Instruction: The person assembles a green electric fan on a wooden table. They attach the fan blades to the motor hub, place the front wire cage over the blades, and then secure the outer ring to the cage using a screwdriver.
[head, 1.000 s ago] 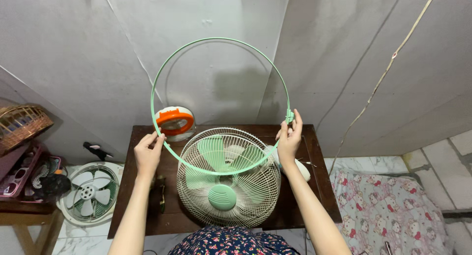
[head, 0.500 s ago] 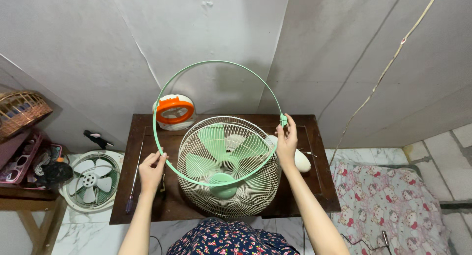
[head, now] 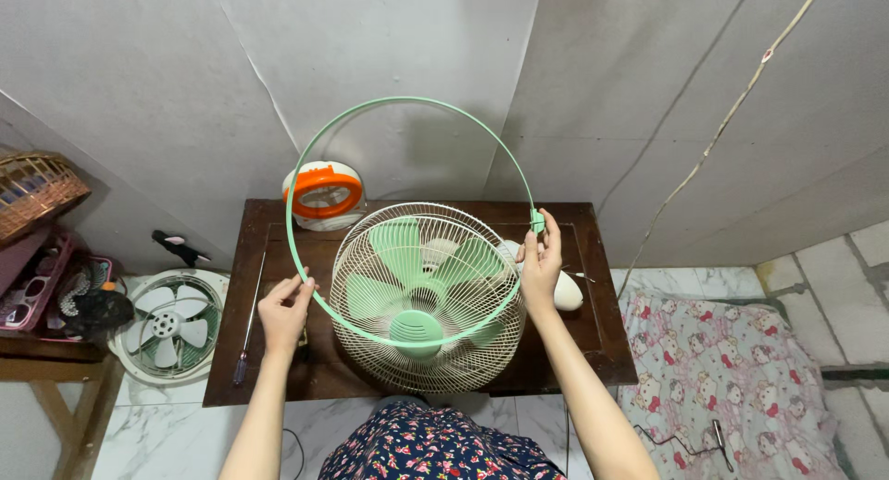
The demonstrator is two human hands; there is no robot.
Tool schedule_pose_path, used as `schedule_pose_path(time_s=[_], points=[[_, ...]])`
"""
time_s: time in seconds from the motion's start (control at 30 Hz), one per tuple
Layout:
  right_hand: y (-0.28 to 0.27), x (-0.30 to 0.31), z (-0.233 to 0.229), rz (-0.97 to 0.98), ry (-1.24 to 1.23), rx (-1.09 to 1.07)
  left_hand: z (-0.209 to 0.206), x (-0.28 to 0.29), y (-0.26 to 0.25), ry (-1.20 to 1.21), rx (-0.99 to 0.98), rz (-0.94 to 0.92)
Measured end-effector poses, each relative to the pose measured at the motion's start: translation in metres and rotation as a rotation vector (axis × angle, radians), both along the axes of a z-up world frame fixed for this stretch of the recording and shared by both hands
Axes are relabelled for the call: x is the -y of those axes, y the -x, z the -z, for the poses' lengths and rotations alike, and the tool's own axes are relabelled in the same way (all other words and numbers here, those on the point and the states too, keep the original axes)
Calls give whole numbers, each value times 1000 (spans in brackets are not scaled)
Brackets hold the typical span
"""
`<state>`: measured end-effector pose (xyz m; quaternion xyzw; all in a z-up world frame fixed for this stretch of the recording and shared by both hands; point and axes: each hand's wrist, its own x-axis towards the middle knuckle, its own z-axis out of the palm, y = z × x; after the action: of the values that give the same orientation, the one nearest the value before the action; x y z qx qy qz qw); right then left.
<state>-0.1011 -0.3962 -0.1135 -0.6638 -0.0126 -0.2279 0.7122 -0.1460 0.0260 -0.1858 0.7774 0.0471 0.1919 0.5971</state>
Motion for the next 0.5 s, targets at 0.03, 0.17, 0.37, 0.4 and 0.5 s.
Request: schedule_pose_path(time_s=[0.03,0.17,0.37,0.4,0.5], points=[[2,1,3,-3,15,-14,11,1,4,-13,-29,5],[11,7,16,1,48,-52,55,5,20,38,-192,26],[9,23,30,-42,20,-71,75,7,30,88,-455,45],[9,26,32,-54,14,-66,73,8,29,128,-452,75],[11,32,37,-55,45,-98,60,10,26,-68,-507,-7]])
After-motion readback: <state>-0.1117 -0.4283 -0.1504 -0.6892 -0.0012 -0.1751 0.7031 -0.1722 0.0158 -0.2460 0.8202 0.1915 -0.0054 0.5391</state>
